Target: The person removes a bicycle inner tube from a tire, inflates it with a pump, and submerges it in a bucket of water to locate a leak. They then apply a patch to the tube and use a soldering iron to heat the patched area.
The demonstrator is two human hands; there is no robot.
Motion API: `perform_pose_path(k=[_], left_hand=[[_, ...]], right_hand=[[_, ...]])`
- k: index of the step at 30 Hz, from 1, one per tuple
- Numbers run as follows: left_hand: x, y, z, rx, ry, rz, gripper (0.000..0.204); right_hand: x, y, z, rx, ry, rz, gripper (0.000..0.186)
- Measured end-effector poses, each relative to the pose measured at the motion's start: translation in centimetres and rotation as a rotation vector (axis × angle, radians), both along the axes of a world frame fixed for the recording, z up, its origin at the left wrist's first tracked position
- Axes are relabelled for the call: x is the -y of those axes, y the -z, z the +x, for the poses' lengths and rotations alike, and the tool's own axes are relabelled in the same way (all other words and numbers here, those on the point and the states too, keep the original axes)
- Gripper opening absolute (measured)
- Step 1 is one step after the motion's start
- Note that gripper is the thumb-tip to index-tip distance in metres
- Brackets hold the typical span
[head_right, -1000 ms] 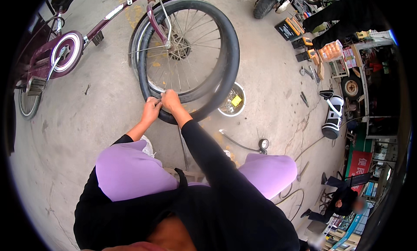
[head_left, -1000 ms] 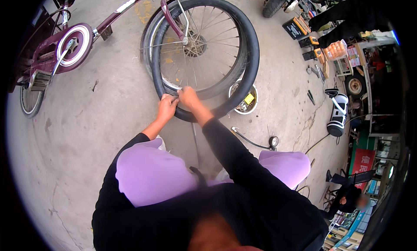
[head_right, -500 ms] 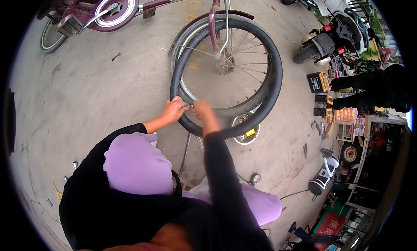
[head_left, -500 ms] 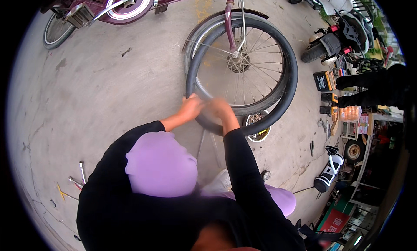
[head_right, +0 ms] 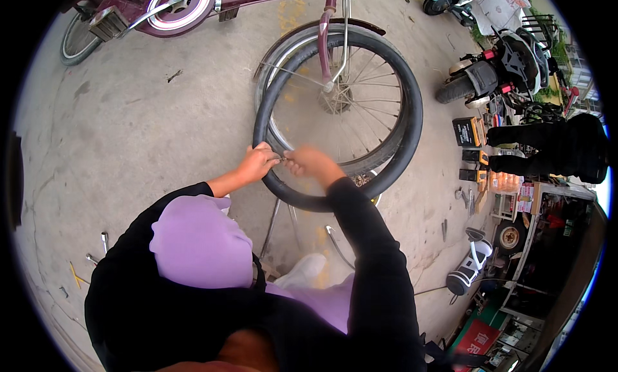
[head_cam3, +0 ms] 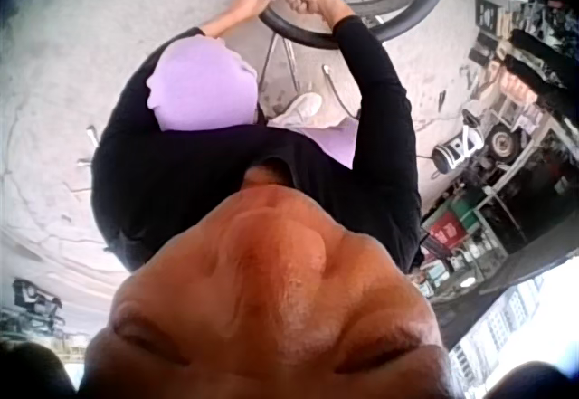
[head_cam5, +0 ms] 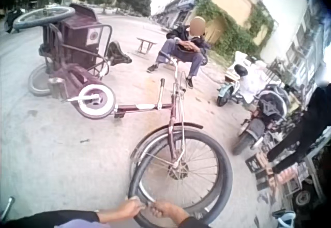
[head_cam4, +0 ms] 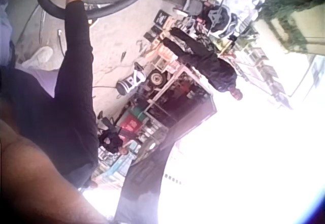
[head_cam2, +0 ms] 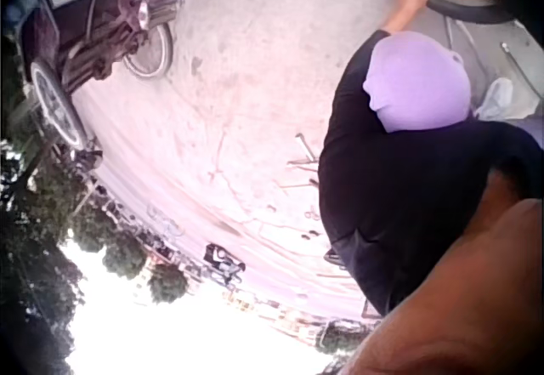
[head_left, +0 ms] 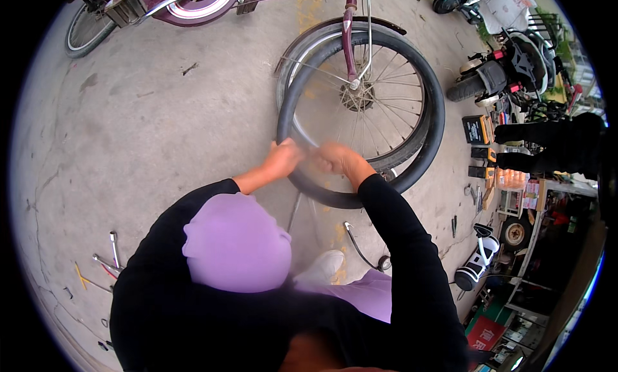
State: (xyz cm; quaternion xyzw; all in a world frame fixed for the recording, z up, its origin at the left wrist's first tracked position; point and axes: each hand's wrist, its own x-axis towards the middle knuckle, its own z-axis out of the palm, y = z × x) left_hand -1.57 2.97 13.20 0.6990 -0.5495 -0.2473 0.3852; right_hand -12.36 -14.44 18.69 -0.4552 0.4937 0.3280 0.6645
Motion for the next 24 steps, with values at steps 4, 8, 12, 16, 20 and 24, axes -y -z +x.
perform_pose_path(k=[4, 8, 12, 16, 20, 24], left_hand=[[-0.4, 0.0, 0.5, -0.028, 0.031, 0.034, 0.017], [-0.5, -0.3, 0.6, -0.093, 0.021, 0.035, 0.016], [-0.5, -0.8, 0.7, -0.151, 0.022, -0.031, 0.018], [-0.7, -0.9, 1.0, -0.153, 0.029, -0.016, 0.018], [-0.6, -0.5, 1.0, -0.108, 0.074, -0.036, 0.015], [-0.6, -0.5, 0.8, -0.085, 0.048, -0.02, 0.014]], right_hand=[[-0.9, -0.7, 0.1, 0.241, -0.622, -0.534, 0.032], [-1.3, -2.8, 0.4, 0.701, -0.968, -0.944, 0.025], [-1.6, -4.3, 1.0, 0.786, -1.051, -0.999, 0.019], [-2.4, -4.2, 1.9, 0.488, -0.748, -0.685, 0.027], [-2.5, -3.7, 2.1, 0.143, -0.294, -0.307, 0.027], [-1.2, -3.6, 1.9, 0.019, 0.01, -0.056, 0.027]])
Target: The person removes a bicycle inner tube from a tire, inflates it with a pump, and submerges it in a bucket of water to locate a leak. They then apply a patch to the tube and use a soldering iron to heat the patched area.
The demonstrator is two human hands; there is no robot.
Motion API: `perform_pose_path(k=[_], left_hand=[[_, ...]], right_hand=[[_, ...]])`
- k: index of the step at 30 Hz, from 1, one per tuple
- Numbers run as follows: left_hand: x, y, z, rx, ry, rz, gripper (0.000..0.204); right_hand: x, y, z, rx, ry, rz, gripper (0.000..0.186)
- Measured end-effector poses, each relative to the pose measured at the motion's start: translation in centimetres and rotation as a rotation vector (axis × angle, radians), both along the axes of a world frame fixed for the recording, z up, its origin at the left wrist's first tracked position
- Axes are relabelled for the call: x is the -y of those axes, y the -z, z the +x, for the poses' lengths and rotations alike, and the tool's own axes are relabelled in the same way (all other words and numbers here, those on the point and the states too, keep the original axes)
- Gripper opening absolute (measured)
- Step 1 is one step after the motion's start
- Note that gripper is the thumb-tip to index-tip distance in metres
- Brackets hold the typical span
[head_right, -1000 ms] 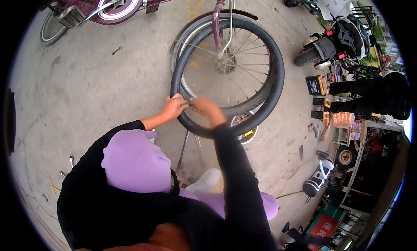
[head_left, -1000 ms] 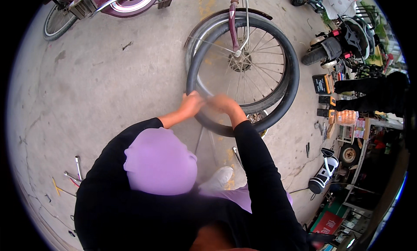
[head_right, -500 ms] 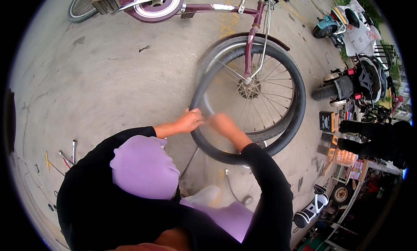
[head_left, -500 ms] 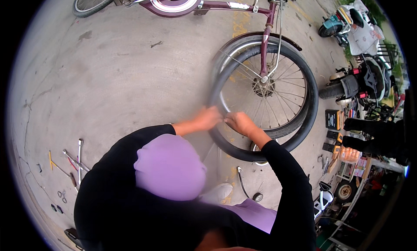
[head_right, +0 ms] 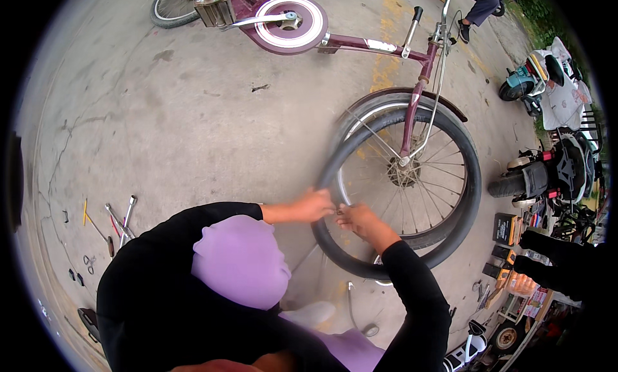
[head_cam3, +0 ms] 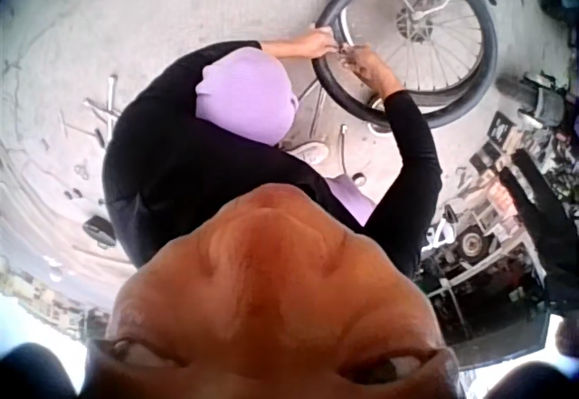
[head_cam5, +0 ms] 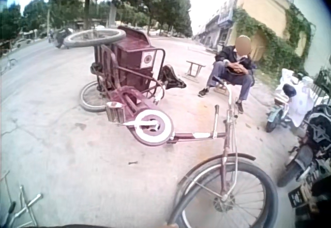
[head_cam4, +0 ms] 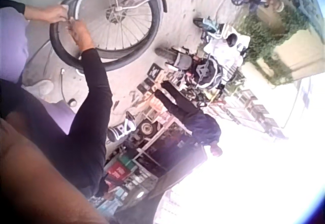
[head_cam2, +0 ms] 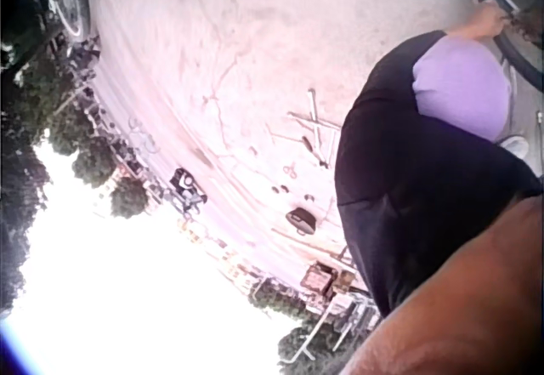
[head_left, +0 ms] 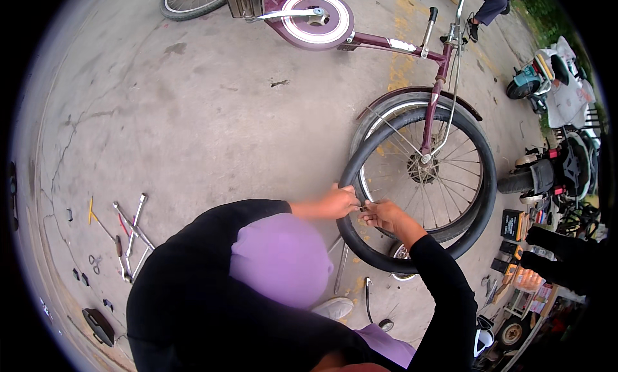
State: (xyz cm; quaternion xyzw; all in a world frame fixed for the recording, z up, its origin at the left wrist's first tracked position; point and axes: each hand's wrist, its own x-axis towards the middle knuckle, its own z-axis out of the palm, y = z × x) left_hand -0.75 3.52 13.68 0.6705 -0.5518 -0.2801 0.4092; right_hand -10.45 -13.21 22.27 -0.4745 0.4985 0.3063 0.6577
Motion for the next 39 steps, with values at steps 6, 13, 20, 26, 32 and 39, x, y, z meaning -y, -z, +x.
perform_pose_path(k=[6, 13, 20, 26, 32, 39], left_hand=[[-0.2, 0.0, 0.1, -0.005, -0.034, -0.007, 0.013], [-0.1, 0.5, 0.0, 0.037, -0.025, 0.007, 0.013], [0.0, 0.9, 0.3, -0.062, -0.041, -0.026, 0.013], [0.1, 1.6, 0.1, -0.024, -0.042, -0.028, 0.012], [0.1, 1.9, -0.3, 0.027, -0.056, -0.048, 0.011], [0.2, 2.0, -0.4, 0.035, -0.06, -0.054, 0.011]], right_hand=[[0.2, 0.9, 0.3, -0.06, 0.181, 0.082, 0.024], [-0.9, 0.5, 0.6, 0.119, -0.198, -0.187, 0.02], [-0.8, 0.0, 0.7, 0.389, -0.44, -0.313, 0.01], [0.2, 0.1, 1.0, 0.11, -0.178, -0.032, 0.018], [1.4, 1.1, 1.5, -0.095, -0.099, 0.145, 0.026], [0.6, 0.8, 2.0, 0.315, -1.133, -0.402, 0.026]])
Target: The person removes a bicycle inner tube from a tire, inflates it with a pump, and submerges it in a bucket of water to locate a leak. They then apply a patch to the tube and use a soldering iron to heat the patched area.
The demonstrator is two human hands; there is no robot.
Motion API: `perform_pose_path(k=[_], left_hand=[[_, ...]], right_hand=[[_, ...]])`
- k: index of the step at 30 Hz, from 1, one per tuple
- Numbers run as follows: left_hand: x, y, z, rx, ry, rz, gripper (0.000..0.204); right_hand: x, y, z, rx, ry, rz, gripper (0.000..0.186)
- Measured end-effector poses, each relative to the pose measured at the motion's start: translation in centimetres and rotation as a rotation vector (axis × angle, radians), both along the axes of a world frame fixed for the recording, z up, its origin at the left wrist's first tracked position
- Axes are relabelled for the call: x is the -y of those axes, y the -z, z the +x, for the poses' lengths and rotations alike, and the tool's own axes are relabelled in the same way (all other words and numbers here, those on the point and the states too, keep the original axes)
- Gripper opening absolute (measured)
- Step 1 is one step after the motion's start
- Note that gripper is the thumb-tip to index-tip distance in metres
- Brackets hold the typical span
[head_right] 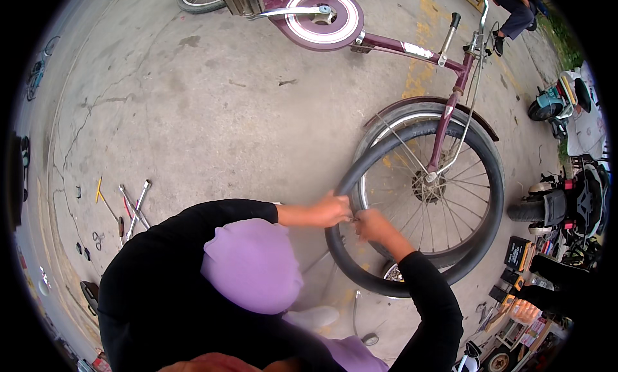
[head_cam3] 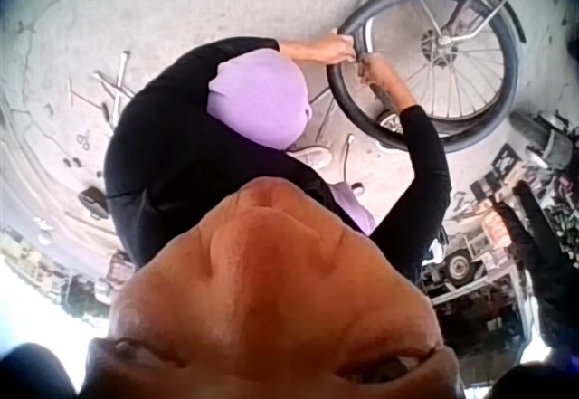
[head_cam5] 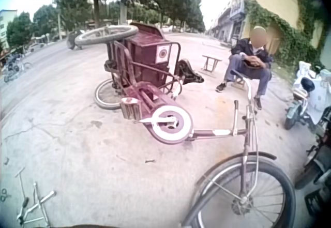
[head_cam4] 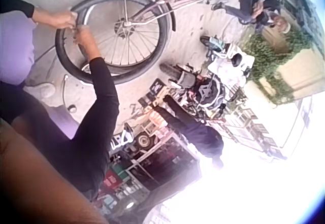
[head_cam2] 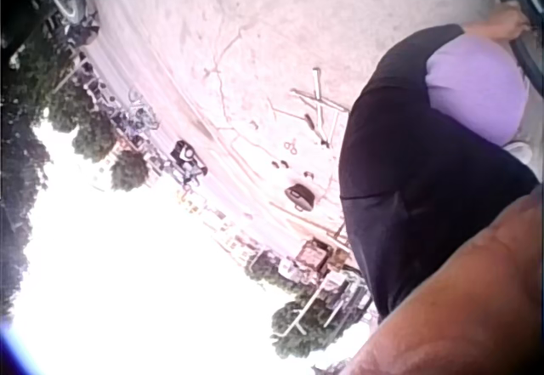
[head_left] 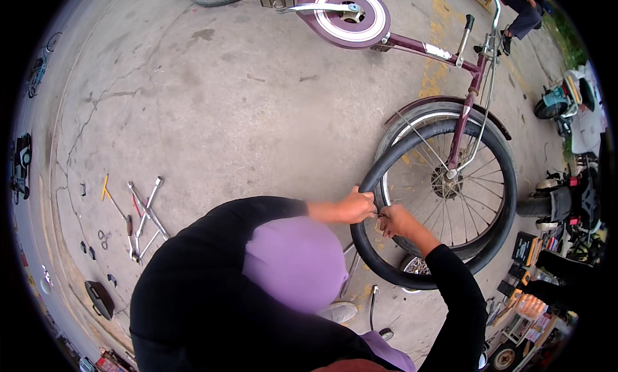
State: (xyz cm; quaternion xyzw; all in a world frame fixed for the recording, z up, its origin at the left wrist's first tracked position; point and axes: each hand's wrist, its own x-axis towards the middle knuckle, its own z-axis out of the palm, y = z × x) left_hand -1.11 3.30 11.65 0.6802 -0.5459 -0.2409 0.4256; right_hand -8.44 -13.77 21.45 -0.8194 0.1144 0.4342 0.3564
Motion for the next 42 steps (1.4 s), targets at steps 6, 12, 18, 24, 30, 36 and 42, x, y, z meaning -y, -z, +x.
perform_pose_path(k=[6, 12, 18, 24, 30, 36, 42], left_hand=[[0.2, -0.2, 0.2, -0.035, 0.016, 0.005, 0.012], [-0.2, -0.9, 0.9, -0.019, 0.084, 0.047, 0.013], [-0.1, -0.7, 1.7, -0.049, 0.088, 0.069, 0.015], [-0.2, -0.7, 2.0, -0.182, 0.078, 0.031, 0.016], [-0.5, -1.6, 2.2, -0.161, 0.091, 0.048, 0.016], [0.2, -2.2, 2.0, -0.182, 0.054, -0.019, 0.012], [0.2, -1.7, 1.9, -0.125, 0.085, -0.06, 0.011]], right_hand=[[0.6, -0.9, 1.3, -0.276, 0.258, 0.239, 0.024], [1.8, 0.1, 0.9, -0.488, 0.548, 0.433, 0.03], [-0.2, 0.1, 0.1, 0.39, -0.276, -0.162, 0.021], [-1.1, -1.3, 0.0, 0.467, -0.353, -0.284, 0.018], [-0.1, -1.0, 1.6, -0.218, 0.197, 0.135, 0.033], [1.1, -1.7, 0.1, -0.48, 0.822, 0.57, 0.041], [0.0, -0.8, 0.1, -0.474, 0.749, 0.429, 0.036]])
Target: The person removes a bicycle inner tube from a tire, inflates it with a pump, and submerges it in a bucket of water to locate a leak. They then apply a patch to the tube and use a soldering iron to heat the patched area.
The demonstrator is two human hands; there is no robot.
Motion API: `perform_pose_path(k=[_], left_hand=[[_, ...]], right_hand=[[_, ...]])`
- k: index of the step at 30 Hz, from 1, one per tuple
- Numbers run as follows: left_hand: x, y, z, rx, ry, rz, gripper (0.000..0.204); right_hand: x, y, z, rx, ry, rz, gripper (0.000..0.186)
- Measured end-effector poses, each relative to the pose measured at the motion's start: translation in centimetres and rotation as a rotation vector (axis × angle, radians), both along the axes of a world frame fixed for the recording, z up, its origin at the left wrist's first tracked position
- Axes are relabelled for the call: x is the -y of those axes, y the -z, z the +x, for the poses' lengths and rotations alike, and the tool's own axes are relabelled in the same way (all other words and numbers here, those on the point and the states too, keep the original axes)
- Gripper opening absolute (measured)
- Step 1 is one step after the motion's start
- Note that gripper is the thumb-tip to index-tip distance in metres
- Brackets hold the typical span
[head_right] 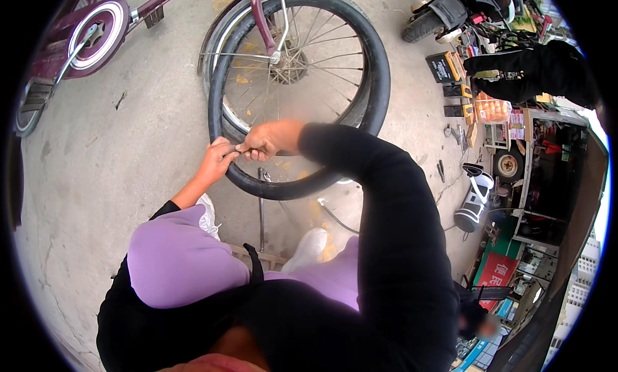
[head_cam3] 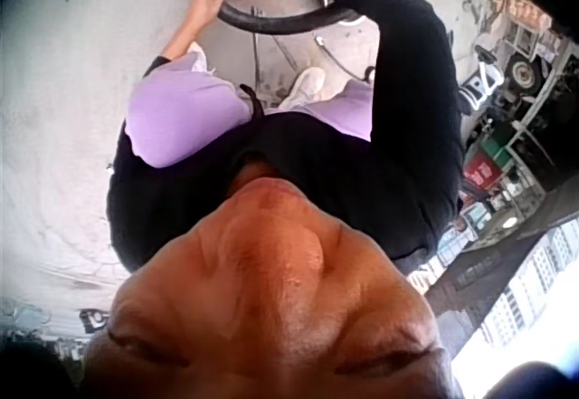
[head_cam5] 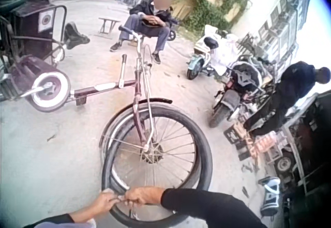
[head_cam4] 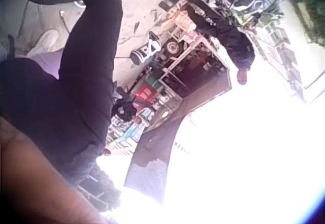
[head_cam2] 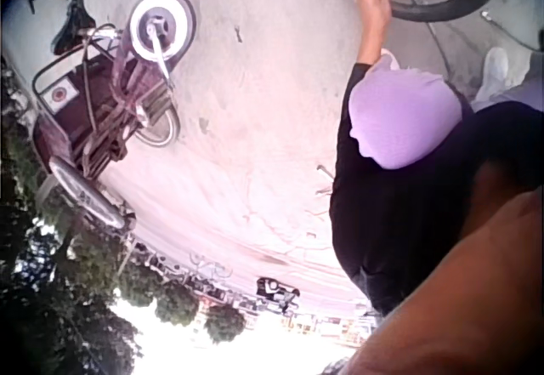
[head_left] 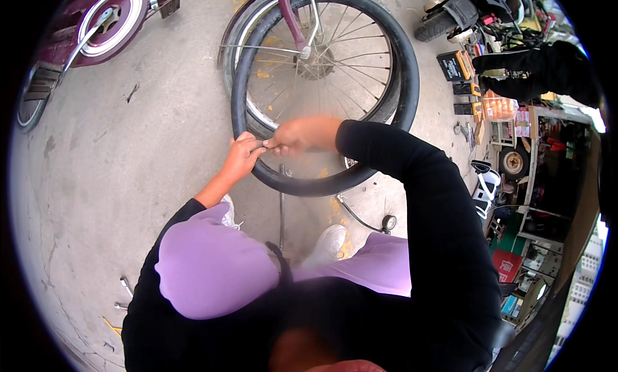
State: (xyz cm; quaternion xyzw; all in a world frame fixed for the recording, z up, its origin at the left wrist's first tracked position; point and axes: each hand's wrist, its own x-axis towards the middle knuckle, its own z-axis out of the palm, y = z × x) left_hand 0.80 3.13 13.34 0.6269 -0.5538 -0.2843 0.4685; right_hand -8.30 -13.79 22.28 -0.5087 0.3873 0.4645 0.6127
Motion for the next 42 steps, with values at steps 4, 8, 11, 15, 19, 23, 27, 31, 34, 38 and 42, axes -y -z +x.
perform_pose_path(k=[4, 8, 11, 15, 19, 23, 27, 31, 34, 38, 42], left_hand=[[0.1, 0.5, 0.2, -0.093, 0.006, 0.058, 0.011], [0.3, 0.1, 0.4, -0.238, -0.038, 0.139, 0.013], [0.2, -0.4, 0.0, -0.071, -0.107, 0.031, 0.012], [0.2, -0.8, -0.3, -0.143, -0.138, 0.104, 0.015], [0.1, -0.8, 0.0, -0.161, -0.13, 0.102, 0.016], [0.1, -0.8, 0.1, -0.164, -0.109, 0.108, 0.015], [0.2, -0.6, 0.1, -0.228, -0.149, 0.149, 0.014], [0.3, -0.4, -0.1, -0.209, -0.165, 0.104, 0.013], [0.4, -0.2, -0.2, -0.128, -0.198, -0.002, 0.012], [0.2, 0.1, -0.1, -0.206, -0.176, 0.083, 0.012], [0.4, 0.3, -0.2, -0.236, -0.181, 0.069, 0.013]], right_hand=[[-1.6, -0.6, 0.2, 0.416, -0.518, -0.53, 0.03], [-2.2, -2.0, 0.4, 0.645, -0.793, -0.772, 0.028], [-1.2, -2.2, 0.6, 0.341, -0.399, -0.472, 0.026], [0.8, -1.6, -0.3, 0.25, 0.008, 0.039, 0.027], [0.2, -0.8, -0.1, -0.017, 0.112, -0.128, 0.022], [-0.7, -1.2, 0.0, 0.683, -0.781, -0.761, 0.022], [-1.1, -0.6, 0.3, 0.829, -0.918, -0.882, 0.022], [-1.2, 0.5, 0.2, 0.33, -0.414, -0.642, 0.02], [-1.5, 0.6, -0.1, 0.636, -0.328, -0.776, 0.023], [-0.9, 0.2, -0.5, 1.125, -0.722, -0.927, 0.021], [-0.1, 0.9, -0.7, 0.783, -0.77, -0.935, 0.017]])
